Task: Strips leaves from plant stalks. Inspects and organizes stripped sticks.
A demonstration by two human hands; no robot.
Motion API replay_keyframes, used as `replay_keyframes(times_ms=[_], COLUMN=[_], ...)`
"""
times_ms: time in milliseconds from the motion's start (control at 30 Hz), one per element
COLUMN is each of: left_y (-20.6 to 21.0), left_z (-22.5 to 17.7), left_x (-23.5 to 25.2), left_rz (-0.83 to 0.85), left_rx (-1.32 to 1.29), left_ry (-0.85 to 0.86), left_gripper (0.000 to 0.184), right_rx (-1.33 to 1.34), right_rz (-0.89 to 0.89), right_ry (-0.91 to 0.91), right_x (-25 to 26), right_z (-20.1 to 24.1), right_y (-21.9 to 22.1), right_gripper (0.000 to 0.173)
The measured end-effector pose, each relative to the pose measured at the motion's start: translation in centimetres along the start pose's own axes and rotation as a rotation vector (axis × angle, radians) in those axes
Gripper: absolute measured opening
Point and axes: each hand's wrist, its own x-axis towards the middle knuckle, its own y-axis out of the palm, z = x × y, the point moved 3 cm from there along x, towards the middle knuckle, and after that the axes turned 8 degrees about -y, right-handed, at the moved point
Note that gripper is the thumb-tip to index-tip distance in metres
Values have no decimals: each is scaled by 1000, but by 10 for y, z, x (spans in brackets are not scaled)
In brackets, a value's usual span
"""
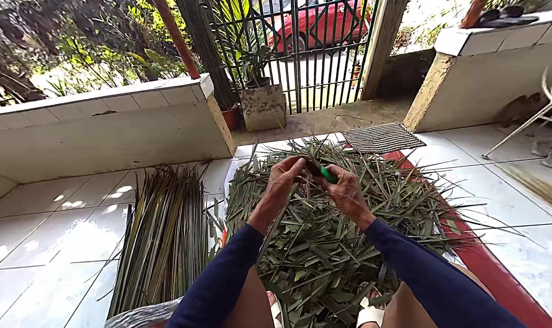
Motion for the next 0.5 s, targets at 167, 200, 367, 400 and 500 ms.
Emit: replay_keyframes(times_ms=[167,200,367,400,500], left_y=[-25,-29,-36,-36,-34], left_z=[-22,-24,-22,-22,-23], left_x=[-8,-9,-10,-10,-9], left_rz=[-76,-98,-224,-250,-318], left_rx=[63,66,43,32,-1], left_ry=[114,132,202,224,293], left_gripper=[28,25,17,17,16], right_rx=[-49,-53,-113,-124,-115], right_rz=[49,62,17,1,-38], right_ry=[-43,-43,4,13,-3], right_x=[-2,-2,3,4,7], right_z=[-15,-17,-20,-16,3], right_y=[-6,-7,-12,-13,-14], right_gripper=[26,25,36,44,42])
